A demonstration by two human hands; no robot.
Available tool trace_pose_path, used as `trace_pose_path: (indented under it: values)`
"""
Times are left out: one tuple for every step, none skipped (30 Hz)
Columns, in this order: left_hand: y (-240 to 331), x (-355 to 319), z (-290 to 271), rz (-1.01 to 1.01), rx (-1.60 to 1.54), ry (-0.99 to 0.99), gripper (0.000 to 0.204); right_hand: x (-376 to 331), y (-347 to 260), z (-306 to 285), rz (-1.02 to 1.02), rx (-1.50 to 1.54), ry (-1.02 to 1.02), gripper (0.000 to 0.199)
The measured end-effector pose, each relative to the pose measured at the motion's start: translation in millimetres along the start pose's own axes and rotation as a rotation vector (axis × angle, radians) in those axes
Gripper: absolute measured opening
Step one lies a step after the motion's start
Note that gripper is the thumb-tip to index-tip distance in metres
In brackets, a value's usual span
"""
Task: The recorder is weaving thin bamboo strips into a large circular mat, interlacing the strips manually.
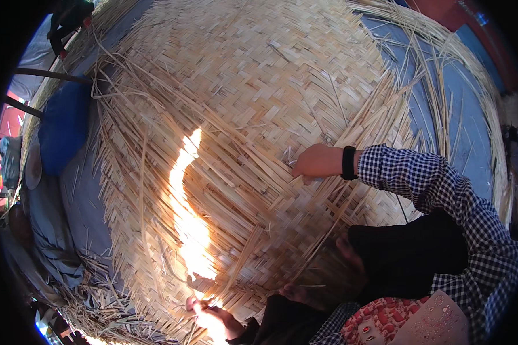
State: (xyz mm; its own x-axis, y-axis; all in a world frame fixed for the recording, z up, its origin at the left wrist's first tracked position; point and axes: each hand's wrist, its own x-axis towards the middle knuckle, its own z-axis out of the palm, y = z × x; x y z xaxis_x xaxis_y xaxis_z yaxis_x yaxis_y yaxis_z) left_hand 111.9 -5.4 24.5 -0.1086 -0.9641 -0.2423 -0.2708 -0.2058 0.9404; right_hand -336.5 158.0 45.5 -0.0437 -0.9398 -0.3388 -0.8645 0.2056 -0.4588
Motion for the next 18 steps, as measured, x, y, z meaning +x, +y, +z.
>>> trace_pose_path:
  values:
    - [-6,1,-1,-0.117,-0.057,-0.076,0.025,-4,2,5,0.012,0.025,0.034,0.031]
    - [-9,3,0,-0.163,-0.095,-0.116,0.026,-5,4,9,0.0,0.015,-0.001,0.033]
    - [-12,9,9,-0.173,-0.124,-0.157,0.026,-8,8,11,0.05,-0.023,0.013,0.036]
    - [-15,14,24,-0.172,-0.147,-0.212,0.027,-9,12,14,0.06,-0.038,0.069,0.036]
    - [-18,21,45,-0.168,-0.19,-0.271,0.028,-10,17,16,0.013,0.047,0.104,0.034]
    - [-19,24,66,-0.164,-0.222,-0.332,0.028,-11,23,17,0.012,0.089,0.048,0.032]
    - [-24,29,86,-0.156,-0.259,-0.381,0.029,-11,28,20,0.017,0.134,0.014,0.03]
    - [-27,32,99,-0.156,-0.279,-0.417,0.03,-11,32,23,0.011,0.216,0.041,0.035]
    - [-33,35,109,-0.15,-0.296,-0.439,0.031,-9,35,28,0.025,0.292,0.028,0.034]
    - [-38,39,115,-0.147,-0.317,-0.451,0.031,-8,38,31,0.051,0.25,0.102,0.034]
    - [-44,43,120,-0.146,-0.324,-0.462,0.032,-5,39,35,0.044,0.285,0.071,0.033]
    - [-49,46,123,-0.15,-0.336,-0.47,0.033,-3,41,37,0.061,0.301,0.013,0.033]
    - [-54,50,125,-0.153,-0.35,-0.473,0.034,-2,42,39,0.048,0.317,0.048,0.033]
    - [-57,52,126,-0.152,-0.358,-0.475,0.035,0,42,39,0.051,0.335,0.051,0.03]
    - [-58,53,127,-0.152,-0.374,-0.475,0.035,0,43,39,0.098,0.319,-0.004,0.027]
    - [-58,51,126,-0.151,-0.387,-0.477,0.036,0,43,37,0.051,0.354,0.048,0.027]
    - [-54,47,125,-0.151,-0.404,-0.477,0.037,-2,44,34,0.043,0.358,0.025,0.027]
    - [-50,41,123,-0.147,-0.429,-0.473,0.038,-2,43,32,0.052,0.358,-0.03,0.028]
